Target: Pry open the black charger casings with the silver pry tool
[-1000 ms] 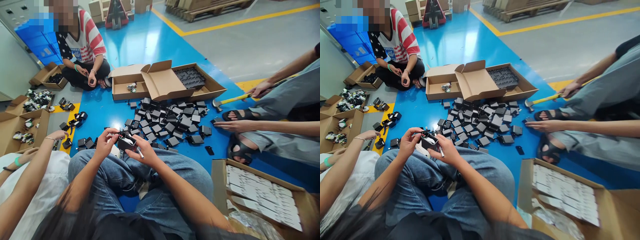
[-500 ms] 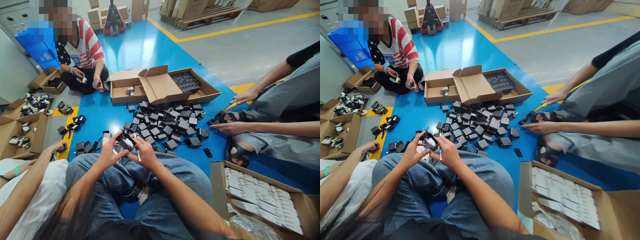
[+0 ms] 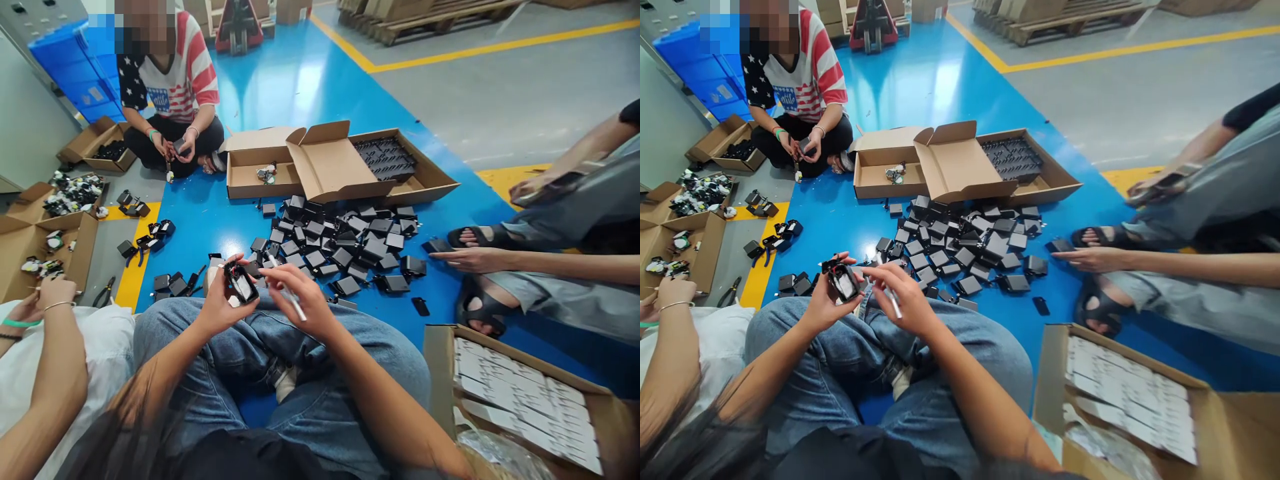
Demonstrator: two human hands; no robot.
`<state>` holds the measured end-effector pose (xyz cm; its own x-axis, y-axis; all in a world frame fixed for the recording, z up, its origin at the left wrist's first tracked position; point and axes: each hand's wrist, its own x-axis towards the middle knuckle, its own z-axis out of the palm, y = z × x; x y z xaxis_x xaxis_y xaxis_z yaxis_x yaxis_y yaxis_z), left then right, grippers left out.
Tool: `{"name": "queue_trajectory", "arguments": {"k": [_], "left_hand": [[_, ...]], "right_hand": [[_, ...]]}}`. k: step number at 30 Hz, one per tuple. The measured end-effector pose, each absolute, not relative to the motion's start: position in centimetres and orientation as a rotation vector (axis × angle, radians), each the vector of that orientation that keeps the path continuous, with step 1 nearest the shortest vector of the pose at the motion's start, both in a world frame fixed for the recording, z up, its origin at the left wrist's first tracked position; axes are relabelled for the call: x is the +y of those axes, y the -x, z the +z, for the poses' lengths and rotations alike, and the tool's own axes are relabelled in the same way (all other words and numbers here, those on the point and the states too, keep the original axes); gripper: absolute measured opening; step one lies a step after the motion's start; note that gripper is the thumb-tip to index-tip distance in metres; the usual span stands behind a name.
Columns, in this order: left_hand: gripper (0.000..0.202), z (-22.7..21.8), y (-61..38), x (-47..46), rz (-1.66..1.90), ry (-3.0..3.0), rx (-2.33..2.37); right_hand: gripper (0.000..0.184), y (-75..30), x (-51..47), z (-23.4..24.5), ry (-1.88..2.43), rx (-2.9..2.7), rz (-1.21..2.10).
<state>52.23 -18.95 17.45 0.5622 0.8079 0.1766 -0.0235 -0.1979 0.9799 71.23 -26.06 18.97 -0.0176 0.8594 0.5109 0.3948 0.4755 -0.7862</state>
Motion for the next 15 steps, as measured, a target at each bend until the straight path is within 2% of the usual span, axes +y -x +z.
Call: {"name": "queue_trajectory", "arguments": {"k": [5,11,15], "left_hand": [[0.077,17.4,-52.3,-19.0,0.914,-1.554,0.578],[0.08,17.7,-52.2,-19.1,0.892,-1.581,0.584],[0.079,17.9,-52.0,-18.4,0.8,-1.711,0.751]], "right_hand": [[0.025,-72.0,-27.0,20.5,1.045,-1.225,0.686],[0.043,-71.6,-27.1,20.3,0.995,-1.144,0.737],[0.055,-71.8,-26.9,20.1,1.066,-1.171,0.724]]}}
